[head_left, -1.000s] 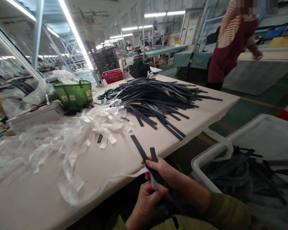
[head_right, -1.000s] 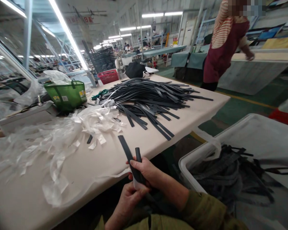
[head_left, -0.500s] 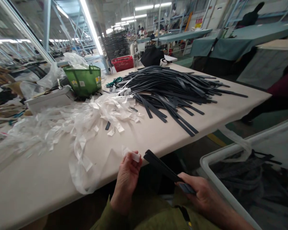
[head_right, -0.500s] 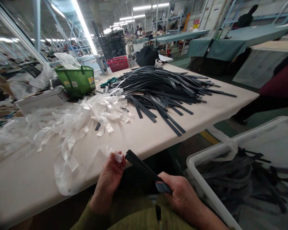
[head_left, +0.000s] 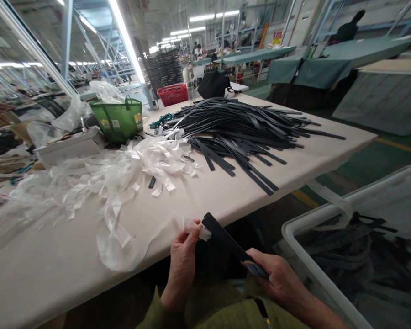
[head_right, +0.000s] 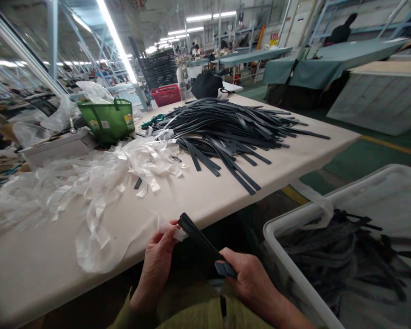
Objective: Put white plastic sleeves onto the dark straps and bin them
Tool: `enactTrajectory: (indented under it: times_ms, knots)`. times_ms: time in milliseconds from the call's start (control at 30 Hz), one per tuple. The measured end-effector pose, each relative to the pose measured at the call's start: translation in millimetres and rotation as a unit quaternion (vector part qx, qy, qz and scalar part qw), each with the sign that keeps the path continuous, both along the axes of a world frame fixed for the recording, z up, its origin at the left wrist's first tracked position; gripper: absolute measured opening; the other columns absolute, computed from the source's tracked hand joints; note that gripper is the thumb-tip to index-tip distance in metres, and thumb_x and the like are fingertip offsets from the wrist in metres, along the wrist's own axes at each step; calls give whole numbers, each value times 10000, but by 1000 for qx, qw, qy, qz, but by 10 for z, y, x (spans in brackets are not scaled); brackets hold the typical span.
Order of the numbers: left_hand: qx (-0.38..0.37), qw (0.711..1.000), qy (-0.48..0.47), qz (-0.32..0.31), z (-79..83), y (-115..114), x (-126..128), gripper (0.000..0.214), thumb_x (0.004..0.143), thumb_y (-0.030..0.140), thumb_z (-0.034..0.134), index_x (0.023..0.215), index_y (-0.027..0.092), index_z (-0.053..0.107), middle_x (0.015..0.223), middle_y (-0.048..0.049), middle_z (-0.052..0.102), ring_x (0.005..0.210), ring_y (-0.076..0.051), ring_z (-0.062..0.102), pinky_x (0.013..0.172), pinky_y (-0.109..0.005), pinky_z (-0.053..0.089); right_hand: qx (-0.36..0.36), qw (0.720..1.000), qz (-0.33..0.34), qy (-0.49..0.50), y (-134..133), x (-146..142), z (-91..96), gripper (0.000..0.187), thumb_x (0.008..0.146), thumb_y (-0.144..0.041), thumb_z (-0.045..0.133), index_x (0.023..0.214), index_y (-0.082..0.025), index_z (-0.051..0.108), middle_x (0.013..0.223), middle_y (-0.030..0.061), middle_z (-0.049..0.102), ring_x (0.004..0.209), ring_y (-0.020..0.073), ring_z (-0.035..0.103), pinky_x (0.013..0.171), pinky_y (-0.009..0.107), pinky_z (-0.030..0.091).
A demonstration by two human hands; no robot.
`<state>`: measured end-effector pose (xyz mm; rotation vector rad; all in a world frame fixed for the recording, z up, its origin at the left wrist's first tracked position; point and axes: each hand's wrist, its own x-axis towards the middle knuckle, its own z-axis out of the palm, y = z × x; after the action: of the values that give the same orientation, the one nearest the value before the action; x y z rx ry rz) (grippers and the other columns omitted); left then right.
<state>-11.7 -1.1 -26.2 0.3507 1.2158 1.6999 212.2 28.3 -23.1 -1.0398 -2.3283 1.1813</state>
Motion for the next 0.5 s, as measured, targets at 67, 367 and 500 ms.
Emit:
enactTrajectory:
  times_ms: [67,367,500]
  knots:
    - [-6,1000,29,-1,-13,-16,-17,313,638,419,851,846,198,774,833,-7,761,789,-149,653,790,-256,488,-6,1000,-4,2,5,0,-19,419,979,-539,352,805,-203,532,687,-18,568,632,154,573,590,245,352]
    - [13,994,112,-8,-9,-86,-12,218,681,375,830,788,192,777,765,-8,754,735,-154,646,741,-252,502,14,997,-43,-55,16,-35,-88,443,981,-578,326,839,-218,543,706,12,633,674,197,634,592,271,335]
    - [44,998,45,21,20,-85,-8,248,660,375,849,805,187,776,840,-27,770,758,-152,671,727,-237,526,15,997,-29,-66,7,-60,-84,509,962,-642,281,823,-223,534,702,21,639,663,200,636,583,271,336]
